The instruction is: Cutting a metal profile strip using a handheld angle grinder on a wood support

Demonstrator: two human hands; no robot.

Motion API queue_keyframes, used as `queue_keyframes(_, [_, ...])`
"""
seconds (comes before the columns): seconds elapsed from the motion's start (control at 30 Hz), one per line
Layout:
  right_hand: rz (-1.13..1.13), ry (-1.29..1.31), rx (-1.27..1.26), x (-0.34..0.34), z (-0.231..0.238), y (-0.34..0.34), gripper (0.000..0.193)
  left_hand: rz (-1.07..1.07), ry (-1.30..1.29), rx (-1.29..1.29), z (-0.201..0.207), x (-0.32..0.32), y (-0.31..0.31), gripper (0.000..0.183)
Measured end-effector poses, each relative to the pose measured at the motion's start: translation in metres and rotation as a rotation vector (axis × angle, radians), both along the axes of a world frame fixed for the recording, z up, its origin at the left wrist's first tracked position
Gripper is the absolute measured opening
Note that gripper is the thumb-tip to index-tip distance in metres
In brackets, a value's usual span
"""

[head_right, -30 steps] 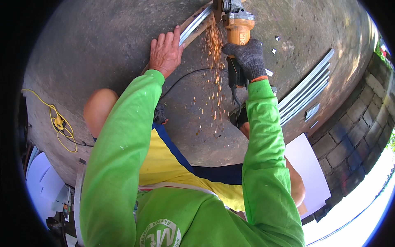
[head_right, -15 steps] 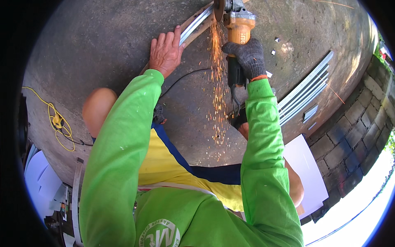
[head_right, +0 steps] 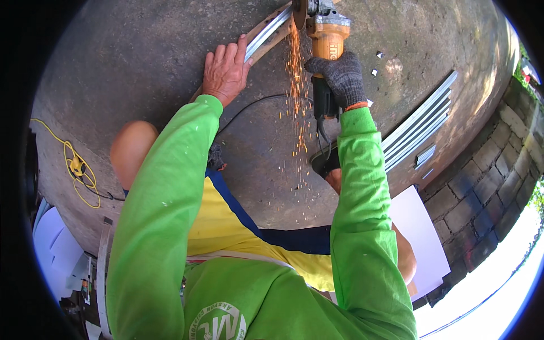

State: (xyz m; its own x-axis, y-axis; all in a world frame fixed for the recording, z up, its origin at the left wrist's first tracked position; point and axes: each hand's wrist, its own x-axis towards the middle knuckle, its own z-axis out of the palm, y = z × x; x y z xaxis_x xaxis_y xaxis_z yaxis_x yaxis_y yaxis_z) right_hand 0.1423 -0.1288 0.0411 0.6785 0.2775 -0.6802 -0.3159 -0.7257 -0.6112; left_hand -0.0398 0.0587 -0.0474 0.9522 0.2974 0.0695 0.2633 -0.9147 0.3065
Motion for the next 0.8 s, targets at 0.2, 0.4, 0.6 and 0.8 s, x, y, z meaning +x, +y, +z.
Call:
queue_keyframes(0.2, [-0.020, 0.049, -0.005, 0.000, 0.009, 0.010, 0.039, -0.005, 0.011, 0.010, -0.001, -0.001, 0.000, 0.063])
queue_keyframes(0.4, [-0.056, 0.005, 0.051, 0.002, 0.003, 0.009, 0.039, -0.005, 0.021, 0.012, 0.001, 0.000, 0.000, 0.062])
queue_keyframes(0.6, [-0.038, 0.007, -0.015, 0.004, 0.007, 0.013, 0.039, -0.006, 0.003, 0.010, -0.001, 0.000, -0.001, 0.063])
queue_keyframes(0.8, [0.008, -0.039, -0.041, 0.005, 0.008, 0.014, 0.035, -0.006, 0.010, 0.008, -0.001, 0.000, -0.001, 0.064])
